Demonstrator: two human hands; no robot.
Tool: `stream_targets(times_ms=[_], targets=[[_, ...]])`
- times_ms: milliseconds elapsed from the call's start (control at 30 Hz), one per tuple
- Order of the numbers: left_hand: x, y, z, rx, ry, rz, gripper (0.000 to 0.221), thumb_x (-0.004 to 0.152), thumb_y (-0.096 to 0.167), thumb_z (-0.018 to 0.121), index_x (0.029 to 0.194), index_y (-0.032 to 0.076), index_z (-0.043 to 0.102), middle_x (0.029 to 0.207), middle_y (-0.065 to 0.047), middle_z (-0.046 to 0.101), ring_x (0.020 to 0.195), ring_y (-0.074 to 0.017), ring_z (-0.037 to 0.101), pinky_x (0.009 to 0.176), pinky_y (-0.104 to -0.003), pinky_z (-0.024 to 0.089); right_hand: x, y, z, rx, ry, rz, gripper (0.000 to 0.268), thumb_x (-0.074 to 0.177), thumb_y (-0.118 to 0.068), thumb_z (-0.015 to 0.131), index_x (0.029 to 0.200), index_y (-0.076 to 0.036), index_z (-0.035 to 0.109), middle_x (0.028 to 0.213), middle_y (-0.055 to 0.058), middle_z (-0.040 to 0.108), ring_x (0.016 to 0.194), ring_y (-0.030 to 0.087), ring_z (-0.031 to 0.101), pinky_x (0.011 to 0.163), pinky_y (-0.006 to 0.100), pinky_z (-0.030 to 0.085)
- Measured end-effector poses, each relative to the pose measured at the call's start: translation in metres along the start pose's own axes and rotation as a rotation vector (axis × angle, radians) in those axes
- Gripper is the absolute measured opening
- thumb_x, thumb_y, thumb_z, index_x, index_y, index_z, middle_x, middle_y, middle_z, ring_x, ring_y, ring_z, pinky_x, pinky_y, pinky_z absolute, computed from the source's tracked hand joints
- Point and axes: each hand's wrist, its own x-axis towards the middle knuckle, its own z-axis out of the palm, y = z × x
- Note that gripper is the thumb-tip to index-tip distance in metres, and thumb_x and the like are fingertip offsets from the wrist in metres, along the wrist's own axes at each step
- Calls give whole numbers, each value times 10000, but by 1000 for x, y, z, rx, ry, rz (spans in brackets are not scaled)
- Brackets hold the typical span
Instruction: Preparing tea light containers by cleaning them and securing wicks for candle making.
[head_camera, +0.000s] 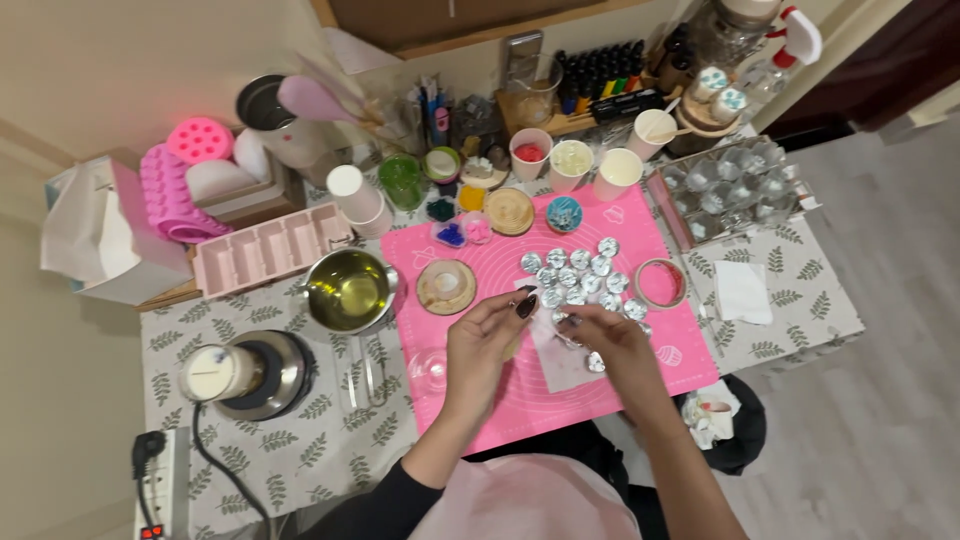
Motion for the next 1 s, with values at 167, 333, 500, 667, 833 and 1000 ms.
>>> stream_targets(times_ms=[167,333,500,667,833,1000], targets=[[17,-15,21,149,0,206,209,938,-6,693,1142,-45,716,1007,-72,773,870,-71,678,758,-225,511,41,68,-118,-953,364,-252,271,875,-130,737,1146,-133,738,978,112,685,916,247,666,817,363,529],[26,-31,58,169,0,279,115,956,-38,704,1069,-55,718,973,-76,774,874,-92,697,794,-241,555,74,113,-174,-1272,207,-418,431,675,-95,807,1094,-188,763,1113,162,574,1011,363,560,875,453,501],[29,-44,99,232,94,146,217,941,16,687,1136,-22,775,946,-63,775,818,-73,658,695,-233,498,93,132,-191,-1321,203,-506,257,712,-150,834,955,-197,764,1219,52,616,1115,365,506,893,505,428],[41,-78,109,248,46,152,214,966,20,677,1142,-49,779,1062,-99,764,887,-91,613,752,-245,494,98,70,-203,-751,133,-309,232,851,-146,719,1079,-164,762,1074,-7,689,959,236,598,829,365,475],[38,-66,140,369,-172,87,171,898,16,693,1041,-36,770,1341,-95,714,1030,-96,700,827,-247,571,83,-7,-199,-26,-117,20,215,1001,-135,659,1152,-7,742,974,56,712,867,86,616,814,252,480],[34,-53,158,505,-293,201,173,886,11,742,1054,-17,773,1348,-84,648,1096,-112,671,869,-256,564,61,-48,-165,109,-265,47,282,967,-26,572,1234,17,650,1034,67,746,961,123,691,861,269,538]])
